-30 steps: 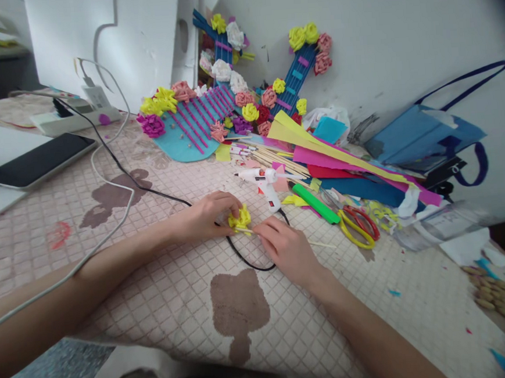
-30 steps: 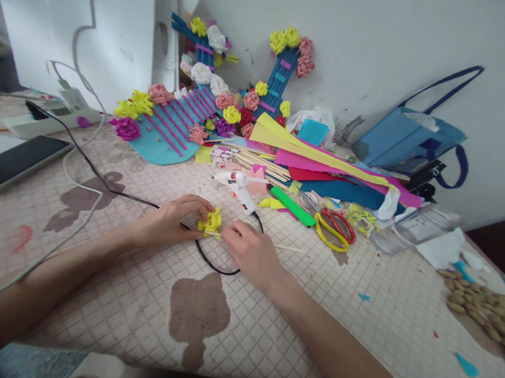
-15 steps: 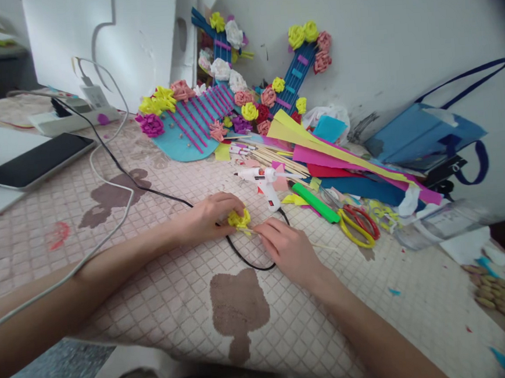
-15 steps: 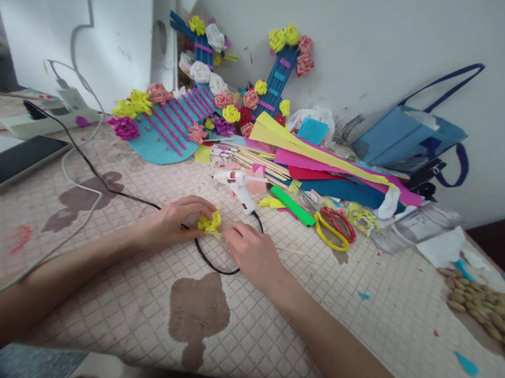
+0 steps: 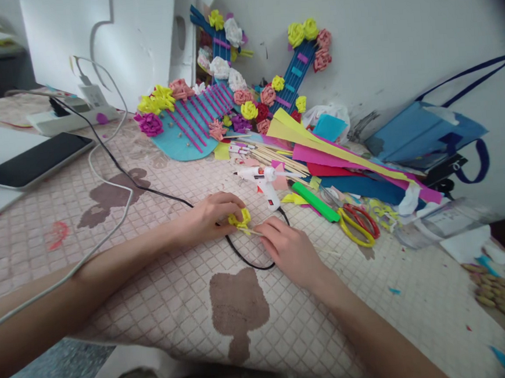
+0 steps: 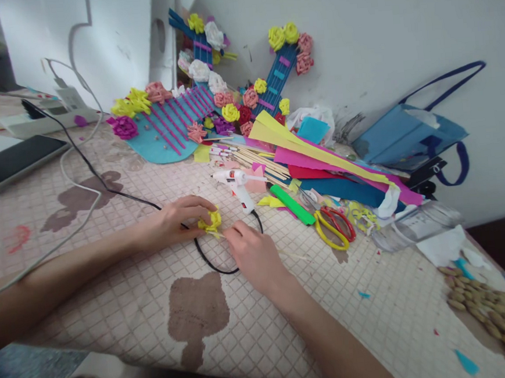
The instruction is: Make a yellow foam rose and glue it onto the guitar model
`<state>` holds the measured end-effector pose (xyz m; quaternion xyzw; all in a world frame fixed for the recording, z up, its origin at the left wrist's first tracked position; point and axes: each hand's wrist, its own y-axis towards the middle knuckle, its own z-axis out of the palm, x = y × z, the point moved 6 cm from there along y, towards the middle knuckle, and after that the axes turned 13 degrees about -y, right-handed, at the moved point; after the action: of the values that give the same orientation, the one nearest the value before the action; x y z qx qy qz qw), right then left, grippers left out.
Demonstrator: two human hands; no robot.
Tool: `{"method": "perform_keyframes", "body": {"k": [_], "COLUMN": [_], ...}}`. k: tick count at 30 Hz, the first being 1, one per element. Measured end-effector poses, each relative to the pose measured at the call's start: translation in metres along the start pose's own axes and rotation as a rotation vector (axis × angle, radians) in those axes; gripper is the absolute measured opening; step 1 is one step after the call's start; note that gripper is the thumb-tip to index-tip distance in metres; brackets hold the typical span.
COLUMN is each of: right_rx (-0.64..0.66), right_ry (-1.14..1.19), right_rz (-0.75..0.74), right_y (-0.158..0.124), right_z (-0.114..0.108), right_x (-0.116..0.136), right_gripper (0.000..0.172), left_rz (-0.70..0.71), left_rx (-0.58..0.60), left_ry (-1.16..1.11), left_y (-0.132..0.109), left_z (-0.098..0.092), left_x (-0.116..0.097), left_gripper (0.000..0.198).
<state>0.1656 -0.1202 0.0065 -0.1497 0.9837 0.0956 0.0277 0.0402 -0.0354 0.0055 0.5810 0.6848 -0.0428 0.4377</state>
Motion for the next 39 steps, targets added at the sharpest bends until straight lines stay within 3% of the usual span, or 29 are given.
{"method": "perform_keyframes", "body": {"k": [9, 15, 27, 39], "right_rx": [0.006, 0.002, -0.048, 0.008], "right_ry": [-0.158, -0.155, -0.27, -0.231], "right_rz": [-0.003, 0.028, -0.012, -0.022], "right_y": [-0.0015, 0.0001, -0.0034, -0.0043], "right_z": [-0.0029, -0.0034, -0.0045, -0.005], "right_x": [0.0026, 0.0018, 0.0034, 0.0025], "right_gripper": [0.022, 0.014, 0.018, 0.017], "left_rz": [-0.006, -0.013, -0.02, -0.028], "left_rx": [-0.008, -0.008, -0.01, -0.007], "left_ry": [0.016, 0.021, 0.001, 0.028], "left_y": [0.0001, 0.0003, -0.0003, 0.001], "left_z": [0.0002, -0.0002, -0.0001, -0.0001], "left_x": [0.0013, 0.0009, 0.0016, 0.0009], "left_gripper": [0.006, 0.007, 0.007, 0.008]}}
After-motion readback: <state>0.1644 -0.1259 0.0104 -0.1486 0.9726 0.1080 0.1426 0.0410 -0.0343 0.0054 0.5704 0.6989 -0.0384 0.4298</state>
